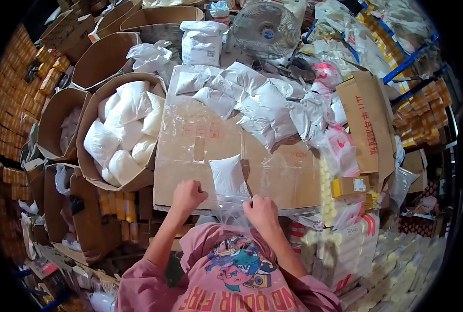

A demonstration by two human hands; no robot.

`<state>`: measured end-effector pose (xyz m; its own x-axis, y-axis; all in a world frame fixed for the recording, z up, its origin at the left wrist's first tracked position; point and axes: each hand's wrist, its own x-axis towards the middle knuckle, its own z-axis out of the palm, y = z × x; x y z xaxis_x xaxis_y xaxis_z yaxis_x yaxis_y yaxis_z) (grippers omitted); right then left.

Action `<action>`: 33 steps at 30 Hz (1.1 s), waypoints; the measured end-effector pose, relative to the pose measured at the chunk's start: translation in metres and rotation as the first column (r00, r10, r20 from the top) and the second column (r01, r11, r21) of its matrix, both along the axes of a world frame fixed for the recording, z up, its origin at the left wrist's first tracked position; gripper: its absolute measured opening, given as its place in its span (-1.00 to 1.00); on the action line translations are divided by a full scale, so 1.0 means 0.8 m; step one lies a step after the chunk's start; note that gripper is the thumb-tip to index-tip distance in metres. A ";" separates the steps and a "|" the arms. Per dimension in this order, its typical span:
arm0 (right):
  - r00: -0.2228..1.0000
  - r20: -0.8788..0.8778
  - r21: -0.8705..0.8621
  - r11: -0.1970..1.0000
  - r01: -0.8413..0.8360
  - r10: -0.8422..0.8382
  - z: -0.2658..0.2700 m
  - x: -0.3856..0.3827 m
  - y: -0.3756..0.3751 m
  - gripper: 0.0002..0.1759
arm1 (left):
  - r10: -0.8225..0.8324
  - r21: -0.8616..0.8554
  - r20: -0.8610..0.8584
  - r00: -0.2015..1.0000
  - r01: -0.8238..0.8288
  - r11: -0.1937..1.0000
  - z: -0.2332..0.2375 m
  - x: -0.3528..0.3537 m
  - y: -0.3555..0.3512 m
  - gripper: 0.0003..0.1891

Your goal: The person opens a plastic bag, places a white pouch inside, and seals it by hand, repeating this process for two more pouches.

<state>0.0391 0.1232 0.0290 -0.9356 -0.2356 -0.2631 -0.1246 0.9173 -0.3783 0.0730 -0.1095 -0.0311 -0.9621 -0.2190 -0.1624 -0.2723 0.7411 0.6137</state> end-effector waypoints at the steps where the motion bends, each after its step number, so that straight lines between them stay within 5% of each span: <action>1: 1.000 -0.012 -0.005 1.000 0.006 -0.006 0.001 0.000 0.000 -0.66 | -0.009 0.018 -0.018 1.000 0.010 1.000 0.004 -0.002 -0.002 -0.85; 3: 0.999 -0.032 -0.016 1.000 0.015 -0.016 0.001 0.000 -0.004 -0.66 | -0.089 0.035 0.025 0.996 0.088 0.996 0.018 -0.006 -0.004 -0.91; 6: 0.998 -0.013 -0.081 0.995 0.062 -0.063 0.003 -0.008 0.000 -0.62 | -0.162 -0.050 -0.245 0.956 0.155 0.987 0.034 -0.006 0.011 -0.93; 9: 0.996 0.000 -0.192 0.978 0.083 -0.085 0.010 -0.015 0.007 -0.61 | -0.401 -0.173 -0.494 0.771 0.365 0.915 0.045 0.003 0.035 -0.91; 12: 0.997 0.002 -0.144 0.986 0.080 -0.081 0.017 -0.016 0.011 -0.60 | -0.410 -0.168 -0.549 0.729 0.383 0.908 0.109 0.018 0.070 -0.81; 21: 0.954 0.290 -0.081 0.996 -0.049 0.071 0.074 -0.021 0.021 -0.85 | -0.717 -0.278 -0.207 0.666 0.663 0.695 0.116 0.044 0.072 -0.85; 22: 0.977 0.145 -0.210 0.970 -0.123 0.155 0.077 -0.019 0.022 -0.90 | -0.723 -0.295 -0.208 0.658 0.663 0.688 0.121 0.045 0.072 -0.83; 25: 0.898 -0.206 -0.450 0.778 -0.440 0.388 0.091 -0.017 0.022 -0.91 | -0.672 -0.177 -0.314 0.671 0.654 0.736 0.156 0.039 0.065 -0.77; 27: 0.740 -0.276 -0.500 0.566 -0.656 0.614 0.115 -0.024 0.025 -0.83 | -0.638 -0.056 -0.396 0.660 0.676 0.735 0.165 0.037 0.055 -0.79; 30: 0.706 -0.086 -0.690 0.469 -0.550 0.703 0.129 -0.027 0.035 -0.85 | -0.584 0.190 -0.474 0.659 0.724 0.663 0.171 0.036 0.031 -0.83; 33: 0.527 0.081 -0.748 0.401 -0.529 0.846 0.122 -0.043 0.050 -0.82 | -0.496 0.454 -0.480 0.723 0.689 0.565 0.178 0.035 0.003 -0.91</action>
